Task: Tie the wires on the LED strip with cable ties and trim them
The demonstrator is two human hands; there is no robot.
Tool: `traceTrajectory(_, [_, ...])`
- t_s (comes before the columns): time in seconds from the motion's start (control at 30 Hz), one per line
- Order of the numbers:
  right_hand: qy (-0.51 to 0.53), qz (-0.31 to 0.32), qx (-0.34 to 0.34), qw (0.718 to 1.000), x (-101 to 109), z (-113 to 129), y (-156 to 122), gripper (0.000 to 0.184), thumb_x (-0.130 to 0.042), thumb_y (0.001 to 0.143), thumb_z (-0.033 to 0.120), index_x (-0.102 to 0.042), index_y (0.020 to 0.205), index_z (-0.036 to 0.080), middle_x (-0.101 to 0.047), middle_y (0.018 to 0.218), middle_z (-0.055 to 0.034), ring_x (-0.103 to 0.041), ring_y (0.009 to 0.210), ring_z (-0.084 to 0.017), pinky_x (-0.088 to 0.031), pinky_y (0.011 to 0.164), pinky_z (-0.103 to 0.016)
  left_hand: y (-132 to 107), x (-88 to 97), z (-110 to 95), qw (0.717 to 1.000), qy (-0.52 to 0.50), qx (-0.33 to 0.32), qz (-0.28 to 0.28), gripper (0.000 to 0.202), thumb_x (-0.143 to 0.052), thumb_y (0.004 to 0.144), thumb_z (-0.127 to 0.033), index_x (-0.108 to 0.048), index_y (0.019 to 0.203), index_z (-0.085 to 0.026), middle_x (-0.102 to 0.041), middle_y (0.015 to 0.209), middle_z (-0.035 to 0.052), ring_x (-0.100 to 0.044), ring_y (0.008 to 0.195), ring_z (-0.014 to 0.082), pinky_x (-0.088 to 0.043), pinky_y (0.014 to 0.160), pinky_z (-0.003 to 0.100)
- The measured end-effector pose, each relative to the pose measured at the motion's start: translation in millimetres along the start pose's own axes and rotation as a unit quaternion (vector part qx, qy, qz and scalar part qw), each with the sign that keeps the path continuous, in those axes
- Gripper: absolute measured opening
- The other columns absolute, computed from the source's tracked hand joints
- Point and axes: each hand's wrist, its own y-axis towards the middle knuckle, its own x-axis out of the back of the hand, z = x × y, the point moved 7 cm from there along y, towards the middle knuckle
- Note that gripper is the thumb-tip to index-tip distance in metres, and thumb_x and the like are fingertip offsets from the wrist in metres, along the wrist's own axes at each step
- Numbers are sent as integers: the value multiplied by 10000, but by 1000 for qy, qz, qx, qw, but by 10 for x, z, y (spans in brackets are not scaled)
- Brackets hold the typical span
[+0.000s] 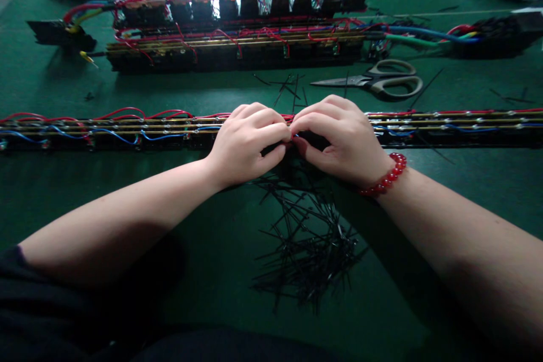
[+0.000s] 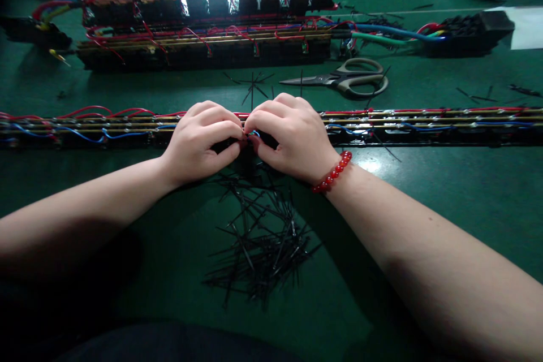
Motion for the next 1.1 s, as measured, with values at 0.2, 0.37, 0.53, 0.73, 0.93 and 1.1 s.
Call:
traceTrajectory(0.2, [4,5,-4,1000,-3,-3,1,135,-588,866,236,-705,926,266,-757,999,-40,-617,905,-260,-463,839,-456,-3,-9,-5,1000,0,0,6,139,-565,943,-254,-701,922,-239,-736,998,23,-623,1003,207,-465,919,394])
traceTrajectory(0.37, [2,4,-4,1000,-3,-1,0,135,-581,879,238,-704,926,265,-758,1013,-43,-615,903,-260,-466,840,-459,-1,-3,-4,1000,0,-6,-1,137,-565,946,-250,-698,914,-240,-736,992,19,-621,991,205,-465,907,390])
traceTrajectory(0.53, [-1,4,-2,1000,-3,1,0,124,-571,891,252,-692,917,259,-759,1014,-43,-614,893,-257,-461,829,-452,-4,14,-15,1000,-1,-18,-14,118,-581,941,-248,-694,908,-233,-742,989,14,-625,975,198,-466,894,375])
traceTrajectory(0.73, [-7,3,0,1000,-2,6,3,135,-549,909,261,-685,909,260,-757,1007,-42,-609,891,-251,-453,823,-440,-2,9,-7,1000,3,-14,-6,135,-573,947,-249,-705,922,-239,-746,997,15,-628,984,197,-465,905,375])
traceTrajectory(0.93, [-13,-5,6,1000,-3,7,-2,143,-552,910,243,-695,918,246,-761,1010,-45,-618,878,-240,-463,825,-430,0,22,-21,999,3,-26,-22,132,-574,945,-244,-700,910,-231,-744,982,13,-623,961,191,-465,890,364])
traceTrajectory(1.1, [-18,-16,20,1000,-9,5,-8,132,-567,903,240,-699,918,232,-761,994,-49,-621,871,-238,-469,812,-422,-4,25,-25,999,3,-32,-30,127,-578,940,-240,-697,900,-226,-743,976,11,-622,957,191,-460,877,359])
